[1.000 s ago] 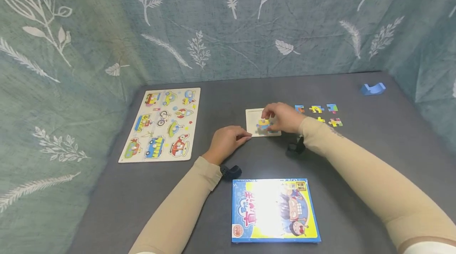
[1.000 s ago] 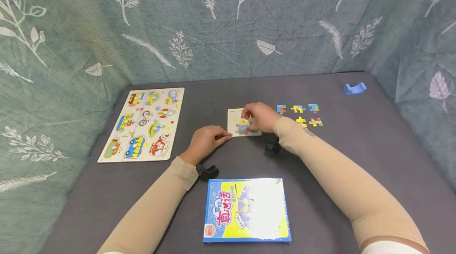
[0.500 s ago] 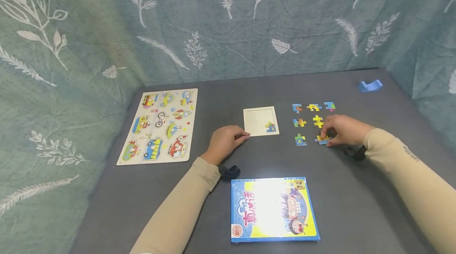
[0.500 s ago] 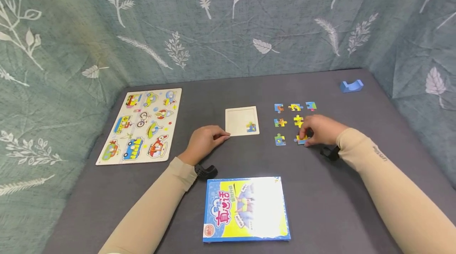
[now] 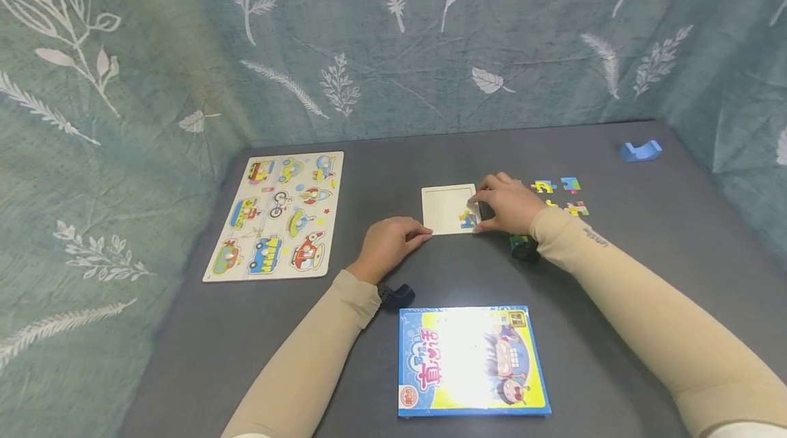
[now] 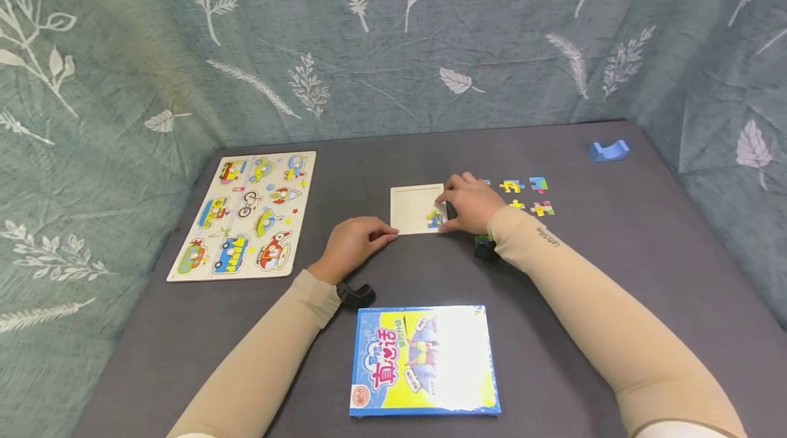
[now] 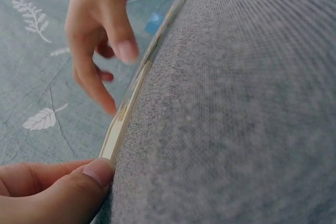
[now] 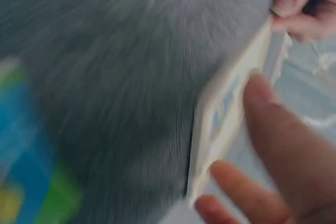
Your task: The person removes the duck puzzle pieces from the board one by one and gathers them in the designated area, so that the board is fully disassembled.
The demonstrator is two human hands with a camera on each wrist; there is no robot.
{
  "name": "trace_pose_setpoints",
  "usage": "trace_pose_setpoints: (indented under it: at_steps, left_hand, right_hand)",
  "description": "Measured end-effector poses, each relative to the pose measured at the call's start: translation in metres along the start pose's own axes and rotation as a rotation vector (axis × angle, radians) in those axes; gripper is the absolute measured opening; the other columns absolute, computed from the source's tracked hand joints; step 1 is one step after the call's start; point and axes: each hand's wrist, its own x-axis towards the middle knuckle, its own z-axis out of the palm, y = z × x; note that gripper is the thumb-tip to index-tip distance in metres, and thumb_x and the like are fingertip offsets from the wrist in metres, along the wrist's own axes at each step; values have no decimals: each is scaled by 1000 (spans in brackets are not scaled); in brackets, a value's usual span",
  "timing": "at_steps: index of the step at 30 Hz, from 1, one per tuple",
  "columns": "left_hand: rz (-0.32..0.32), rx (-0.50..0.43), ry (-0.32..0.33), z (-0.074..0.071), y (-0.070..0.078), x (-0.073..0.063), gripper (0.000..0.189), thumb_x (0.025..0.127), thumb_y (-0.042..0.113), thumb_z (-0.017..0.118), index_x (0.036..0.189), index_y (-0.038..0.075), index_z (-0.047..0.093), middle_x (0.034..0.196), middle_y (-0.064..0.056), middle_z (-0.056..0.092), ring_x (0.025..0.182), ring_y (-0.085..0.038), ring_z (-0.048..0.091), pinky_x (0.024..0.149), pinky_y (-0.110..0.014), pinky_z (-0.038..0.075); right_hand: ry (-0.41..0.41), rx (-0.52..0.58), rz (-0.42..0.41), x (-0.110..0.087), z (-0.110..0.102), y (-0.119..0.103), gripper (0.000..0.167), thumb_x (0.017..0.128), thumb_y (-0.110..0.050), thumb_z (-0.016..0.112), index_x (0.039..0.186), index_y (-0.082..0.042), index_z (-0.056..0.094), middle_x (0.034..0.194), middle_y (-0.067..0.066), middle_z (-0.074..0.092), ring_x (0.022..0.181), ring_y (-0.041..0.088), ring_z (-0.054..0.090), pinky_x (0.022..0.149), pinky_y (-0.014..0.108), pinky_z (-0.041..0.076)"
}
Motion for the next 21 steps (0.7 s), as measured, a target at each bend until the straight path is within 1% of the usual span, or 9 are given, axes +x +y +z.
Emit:
trace_pose_setpoints:
  at_steps: [2,4,8,11,14,19,21]
  left_hand:
    - [1,4,-13,1,1,1,13,95,24,81,103,14,84,95,2,79,73,-11,63,69,-33,52]
    - [-4,7,-23,3,2,2,13,96,25,80,103,15,84,95,2,78,72,-10,60,68,-32,51]
    - [-16,-4,-19,2,3,3,13,95,24,81,103,14,84,94,2,78,71,-10,59,67,-31,51]
    - [-20,-8,-12,2,4,4,12,95,23,81,102,14,84,92,2,78,70,-11,58,66,-31,49]
    - [-20,-7,-21,2,3,3,12,95,24,81,102,15,84,92,2,78,69,-10,57,65,-31,48]
    - [-27,-12,-33,2,1,1,12,95,23,81,103,14,84,94,1,78,71,-11,58,67,-32,49]
    - [-29,-12,-35,2,1,1,12,95,23,81,104,14,84,94,1,78,71,-11,58,66,-32,49]
  right_hand:
    - [-26,1,17,6,5,-4,50,86,-33,89,124,-4,75,129,16,60,116,35,51,96,52,47]
    - [-39,28,30,8,8,-7,44,85,-28,90,119,-4,76,129,15,60,116,35,51,97,51,47]
    - [-42,101,46,10,7,-11,28,84,-17,91,106,-7,77,127,16,61,114,35,51,100,50,46]
    - [-57,147,49,11,6,-13,24,83,-11,91,102,-8,76,122,16,64,112,35,53,101,49,46]
    - [-85,176,49,14,4,-13,26,83,-7,90,104,-6,76,116,14,68,110,36,56,101,49,46]
    - [-160,228,59,23,5,-9,38,84,-4,88,118,-1,72,109,14,69,107,35,61,100,48,47]
    - [-175,241,68,25,6,-8,38,84,-5,88,118,0,72,106,13,68,103,33,61,97,47,48]
